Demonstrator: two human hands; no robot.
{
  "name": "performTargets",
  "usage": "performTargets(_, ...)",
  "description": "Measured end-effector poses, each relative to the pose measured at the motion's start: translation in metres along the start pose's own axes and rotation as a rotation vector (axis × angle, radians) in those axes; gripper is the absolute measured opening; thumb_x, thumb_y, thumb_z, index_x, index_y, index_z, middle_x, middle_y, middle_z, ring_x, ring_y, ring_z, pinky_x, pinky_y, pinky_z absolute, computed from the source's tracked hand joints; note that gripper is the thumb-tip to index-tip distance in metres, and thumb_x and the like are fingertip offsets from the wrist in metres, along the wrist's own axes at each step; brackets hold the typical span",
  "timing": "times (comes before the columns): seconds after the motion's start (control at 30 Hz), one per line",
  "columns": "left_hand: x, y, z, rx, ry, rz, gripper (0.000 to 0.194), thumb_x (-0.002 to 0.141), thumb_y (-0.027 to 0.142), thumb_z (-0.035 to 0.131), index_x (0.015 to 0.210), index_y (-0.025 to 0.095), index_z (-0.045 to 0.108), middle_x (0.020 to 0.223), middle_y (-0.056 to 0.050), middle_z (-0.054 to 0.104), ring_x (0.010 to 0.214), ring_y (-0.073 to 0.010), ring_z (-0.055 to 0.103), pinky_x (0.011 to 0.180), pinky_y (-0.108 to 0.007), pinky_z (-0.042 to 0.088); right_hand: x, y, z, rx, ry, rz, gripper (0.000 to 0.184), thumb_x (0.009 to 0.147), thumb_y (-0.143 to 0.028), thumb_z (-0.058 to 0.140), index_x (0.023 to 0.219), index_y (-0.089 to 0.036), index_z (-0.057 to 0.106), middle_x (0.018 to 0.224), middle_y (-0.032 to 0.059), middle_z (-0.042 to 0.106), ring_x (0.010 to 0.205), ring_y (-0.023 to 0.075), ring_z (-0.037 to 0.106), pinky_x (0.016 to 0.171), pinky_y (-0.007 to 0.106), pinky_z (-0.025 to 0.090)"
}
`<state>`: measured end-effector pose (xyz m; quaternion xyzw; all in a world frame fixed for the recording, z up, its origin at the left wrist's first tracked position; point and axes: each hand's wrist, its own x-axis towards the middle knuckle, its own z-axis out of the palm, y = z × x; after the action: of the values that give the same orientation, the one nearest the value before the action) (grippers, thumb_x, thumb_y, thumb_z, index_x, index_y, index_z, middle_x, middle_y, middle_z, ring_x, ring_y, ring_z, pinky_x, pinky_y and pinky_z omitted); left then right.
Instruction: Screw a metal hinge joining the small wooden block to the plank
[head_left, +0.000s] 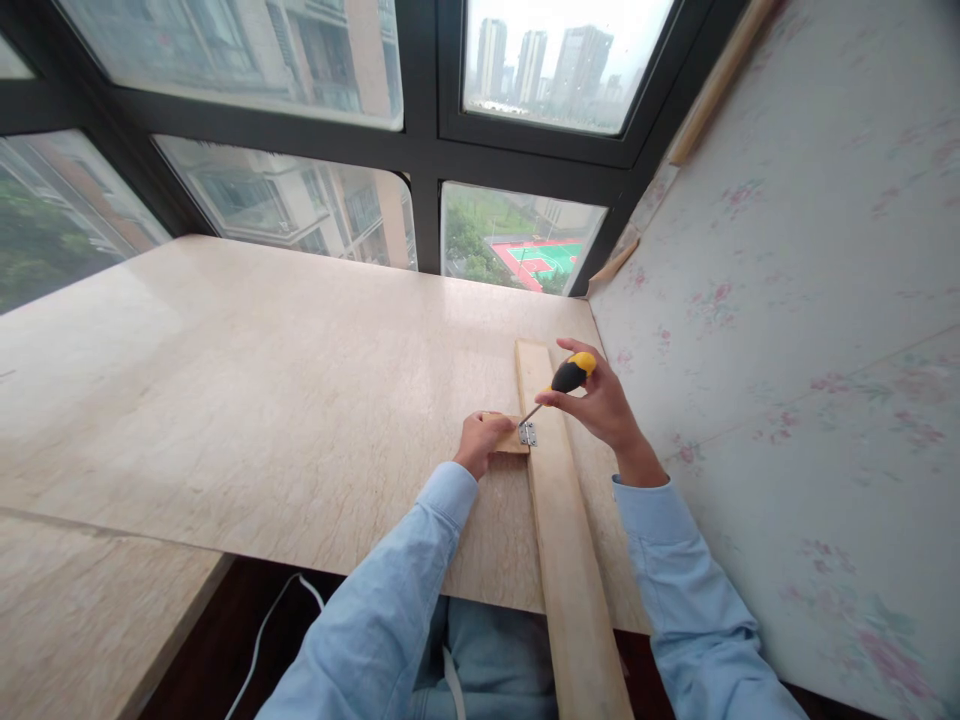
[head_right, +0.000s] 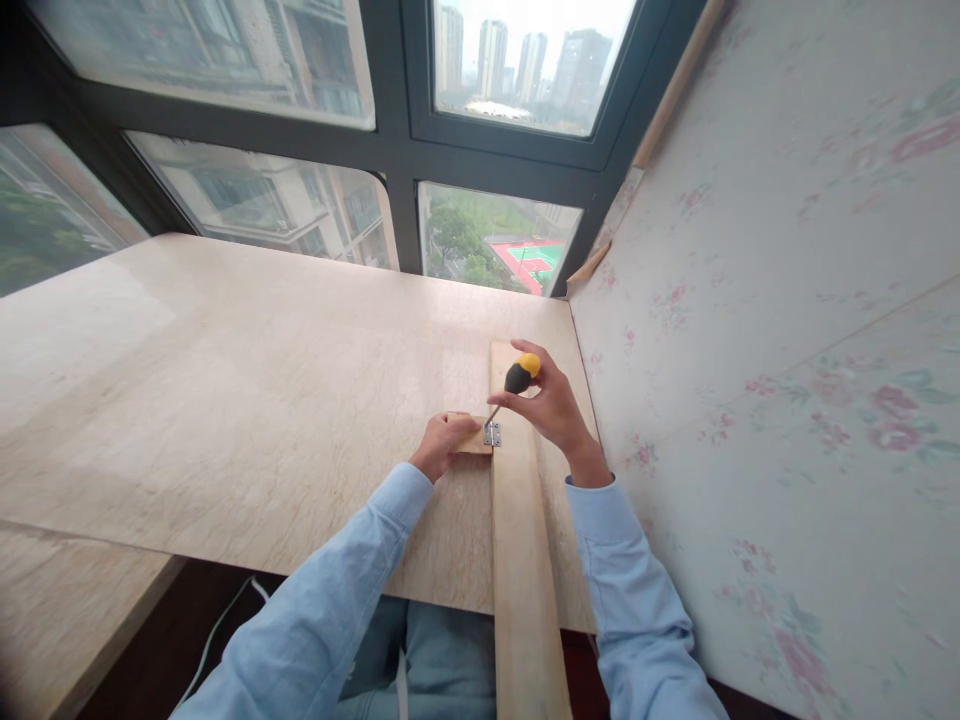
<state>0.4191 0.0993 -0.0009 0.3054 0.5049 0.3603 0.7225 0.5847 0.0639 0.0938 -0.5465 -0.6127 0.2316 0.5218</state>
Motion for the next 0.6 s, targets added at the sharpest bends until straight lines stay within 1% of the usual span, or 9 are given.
performTargets(0.07,0.001,-0.001,0.0,0.005,-0.004,0.004,0.029,0.055,0.015,0.075,0.08,0.014,0.061,0.073,-0.005,0.066,0.063,-0.0172,0.062,0.056,-0.027,0.047,0.0,0.005,0.003,-0.074,0.078,-0.001,0.07,0.061,-0.045,0.089,0.12,-0.027,0.055,0.104,0.0032,0.06,0.092,0.0211,0.061,0.089,0.04,0.054)
performTargets(0.13,0.001,-0.001,0.0,0.005,-0.014,0.01,0.028,0.055,0.016,0.075,0.08,0.014,0.062,0.074,-0.004,0.066,0.063,-0.0174,0.062,0.056,-0.027,0.046,0.0,0.008,0.005,0.014,0.057,0.011,0.061,0.069,-0.047,0.084,0.117,-0.029,0.05,0.102,0.002,0.059,0.094,0.0199,0.061,0.089,0.039,0.055)
performTargets(0.17,0.002,-0.002,0.0,0.004,-0.02,0.013,0.028,0.055,0.017,0.075,0.08,0.015,0.062,0.074,-0.004,0.066,0.063,-0.0176,0.062,0.056,-0.027,0.046,-0.001,0.008,0.005,0.097,0.014,0.014,0.056,0.075,-0.047,0.08,0.117,-0.03,0.046,0.104,0.0019,0.06,0.097,0.0196,0.062,0.09,0.039,0.055)
performTargets(0.23,0.002,-0.002,-0.001,0.002,-0.028,0.016,0.028,0.054,0.017,0.075,0.079,0.015,0.062,0.073,-0.004,0.066,0.063,-0.0179,0.062,0.056,-0.027,0.046,-0.002,0.006,0.003,0.248,-0.103,0.02,0.052,0.082,-0.045,0.074,0.119,-0.032,0.04,0.114,0.0027,0.061,0.112,0.0195,0.061,0.098,0.041,0.052)
performTargets(0.3,0.002,-0.002,-0.001,0.007,-0.023,0.014,0.029,0.054,0.017,0.075,0.08,0.015,0.062,0.073,-0.004,0.066,0.063,-0.0179,0.062,0.055,-0.027,0.046,-0.004,0.001,-0.001,0.328,-0.207,0.042,0.053,0.084,-0.041,0.072,0.124,-0.034,0.037,0.127,0.0046,0.061,0.126,0.0199,0.056,0.109,0.045,0.044)
performTargets(0.37,0.002,-0.002,-0.001,0.016,-0.008,0.011,0.03,0.055,0.017,0.075,0.081,0.015,0.061,0.073,-0.003,0.066,0.062,-0.0174,0.062,0.054,-0.027,0.045,-0.004,-0.004,-0.006,0.356,-0.265,0.068,0.056,0.084,-0.039,0.072,0.127,-0.033,0.037,0.132,0.0063,0.06,0.131,0.0212,0.054,0.112,0.048,0.041)
performTargets(0.43,0.002,-0.002,-0.001,0.018,-0.015,0.015,0.029,0.055,0.017,0.075,0.081,0.015,0.061,0.072,-0.003,0.066,0.062,-0.0167,0.061,0.054,-0.026,0.044,-0.004,-0.005,-0.008,0.347,-0.273,0.091,0.055,0.084,-0.04,0.072,0.127,-0.032,0.039,0.125,0.007,0.064,0.125,0.0227,0.059,0.107,0.048,0.046)
performTargets(0.5,0.002,-0.002,-0.001,0.015,-0.025,0.025,0.027,0.055,0.017,0.075,0.079,0.015,0.062,0.072,-0.003,0.065,0.061,-0.016,0.061,0.055,-0.026,0.044,-0.001,-0.002,-0.007,0.294,-0.222,0.108,0.057,0.08,-0.043,0.075,0.125,-0.03,0.042,0.112,0.0057,0.069,0.113,0.0238,0.066,0.098,0.046,0.053)
performTargets(0.6,0.001,-0.001,0.0,0.004,-0.008,0.02,0.027,0.055,0.014,0.074,0.078,0.015,0.062,0.071,-0.002,0.065,0.061,-0.0158,0.061,0.056,-0.026,0.045,0.003,0.008,-0.002,0.105,-0.03,0.113,0.062,0.066,-0.047,0.085,0.113,-0.027,0.049,0.093,0.002,0.069,0.092,0.0245,0.07,0.086,0.043,0.058)
